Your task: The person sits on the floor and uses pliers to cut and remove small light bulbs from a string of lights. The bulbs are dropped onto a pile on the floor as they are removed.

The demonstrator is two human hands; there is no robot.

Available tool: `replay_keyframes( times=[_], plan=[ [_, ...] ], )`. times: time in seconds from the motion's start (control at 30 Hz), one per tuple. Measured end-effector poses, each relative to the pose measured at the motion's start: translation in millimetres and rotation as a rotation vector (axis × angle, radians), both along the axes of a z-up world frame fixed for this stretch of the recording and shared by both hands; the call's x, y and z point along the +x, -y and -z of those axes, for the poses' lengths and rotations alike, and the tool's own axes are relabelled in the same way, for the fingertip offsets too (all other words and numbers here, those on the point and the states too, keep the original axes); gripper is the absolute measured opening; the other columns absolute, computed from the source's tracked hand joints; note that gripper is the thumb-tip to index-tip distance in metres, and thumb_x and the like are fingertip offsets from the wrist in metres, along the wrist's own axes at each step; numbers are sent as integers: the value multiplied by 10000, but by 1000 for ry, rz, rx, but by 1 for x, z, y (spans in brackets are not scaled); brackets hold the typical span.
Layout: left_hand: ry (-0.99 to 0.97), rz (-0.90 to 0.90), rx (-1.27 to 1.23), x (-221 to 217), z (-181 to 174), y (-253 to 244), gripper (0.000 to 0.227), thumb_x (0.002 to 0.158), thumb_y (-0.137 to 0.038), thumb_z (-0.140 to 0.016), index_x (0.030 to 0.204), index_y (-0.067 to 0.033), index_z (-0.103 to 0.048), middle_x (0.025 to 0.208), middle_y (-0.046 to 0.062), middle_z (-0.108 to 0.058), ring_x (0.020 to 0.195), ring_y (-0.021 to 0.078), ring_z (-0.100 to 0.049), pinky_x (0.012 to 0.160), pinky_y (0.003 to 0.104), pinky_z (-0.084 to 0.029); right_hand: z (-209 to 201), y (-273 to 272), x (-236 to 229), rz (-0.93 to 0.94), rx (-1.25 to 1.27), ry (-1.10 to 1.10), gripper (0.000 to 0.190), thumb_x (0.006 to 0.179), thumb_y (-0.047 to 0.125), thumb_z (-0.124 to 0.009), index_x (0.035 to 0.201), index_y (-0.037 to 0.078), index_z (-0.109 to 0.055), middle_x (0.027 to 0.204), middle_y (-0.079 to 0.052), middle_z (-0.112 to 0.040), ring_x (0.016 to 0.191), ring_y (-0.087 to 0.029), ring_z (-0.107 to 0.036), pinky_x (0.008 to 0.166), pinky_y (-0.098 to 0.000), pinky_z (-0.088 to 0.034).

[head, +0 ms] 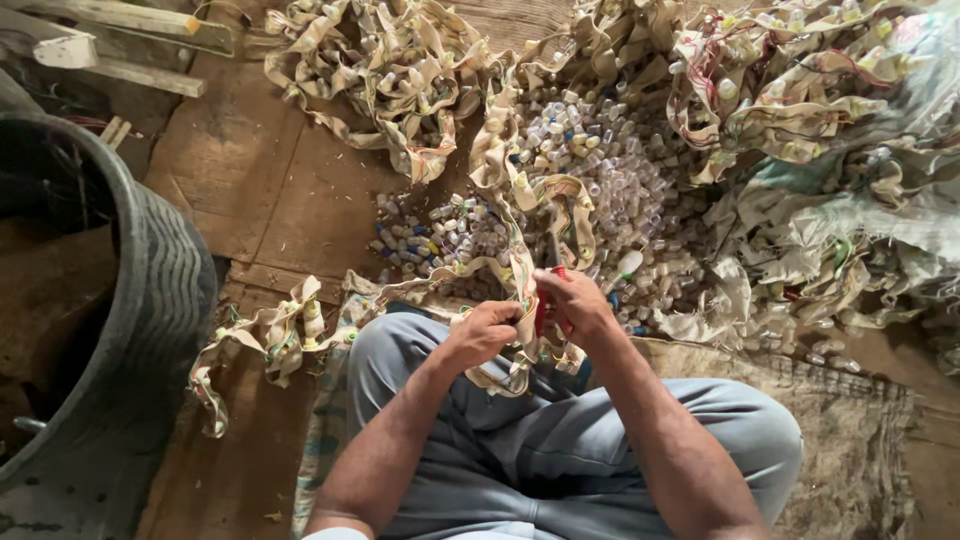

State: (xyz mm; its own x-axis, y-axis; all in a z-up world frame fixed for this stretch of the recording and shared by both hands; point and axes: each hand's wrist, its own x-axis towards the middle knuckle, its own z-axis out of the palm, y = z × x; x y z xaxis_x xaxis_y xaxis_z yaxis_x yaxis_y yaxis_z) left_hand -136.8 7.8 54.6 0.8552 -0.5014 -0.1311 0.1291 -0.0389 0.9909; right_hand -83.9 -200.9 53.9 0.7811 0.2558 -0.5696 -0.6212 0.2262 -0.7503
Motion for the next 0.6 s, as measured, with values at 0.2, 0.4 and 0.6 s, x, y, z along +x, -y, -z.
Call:
replay_keyframes(
  times=[0.2, 0.4, 0.6],
  plan=[
    [-6, -329, -10, 14, 17, 11, 270, 829, -16, -549, 1058, 18, -689, 910, 26, -718, 862, 109, -655, 812, 266, -539, -8, -4, -3, -9, -490, 471, 208, 863, 196, -759, 902, -5, -726, 904, -140, -639, 724, -223, -633, 623, -358, -501],
    [-475, -540, -547, 37, 54, 21, 217, 1038, -154, -564, 1124, 11, -674, 944, 96, -721, 822, 195, -676, 736, 309, -558, -22, -36, -27, -19, -901, 1206, 282, 754, 86, -640, 1013, -20, -677, 1150, -204, -594, 998, -344, -624, 863, -397, -544],
    [-556, -582, -934, 41, 54, 13, 185, 1010, -100, -530, 1147, -3, -607, 1043, 144, -701, 969, 263, -690, 852, 378, -555, -21, -47, -44, 107, -447, 770, 196, 893, 53, -681, 1079, -4, -709, 1137, -153, -686, 964, -223, -647, 857, -336, -523]
  ],
)
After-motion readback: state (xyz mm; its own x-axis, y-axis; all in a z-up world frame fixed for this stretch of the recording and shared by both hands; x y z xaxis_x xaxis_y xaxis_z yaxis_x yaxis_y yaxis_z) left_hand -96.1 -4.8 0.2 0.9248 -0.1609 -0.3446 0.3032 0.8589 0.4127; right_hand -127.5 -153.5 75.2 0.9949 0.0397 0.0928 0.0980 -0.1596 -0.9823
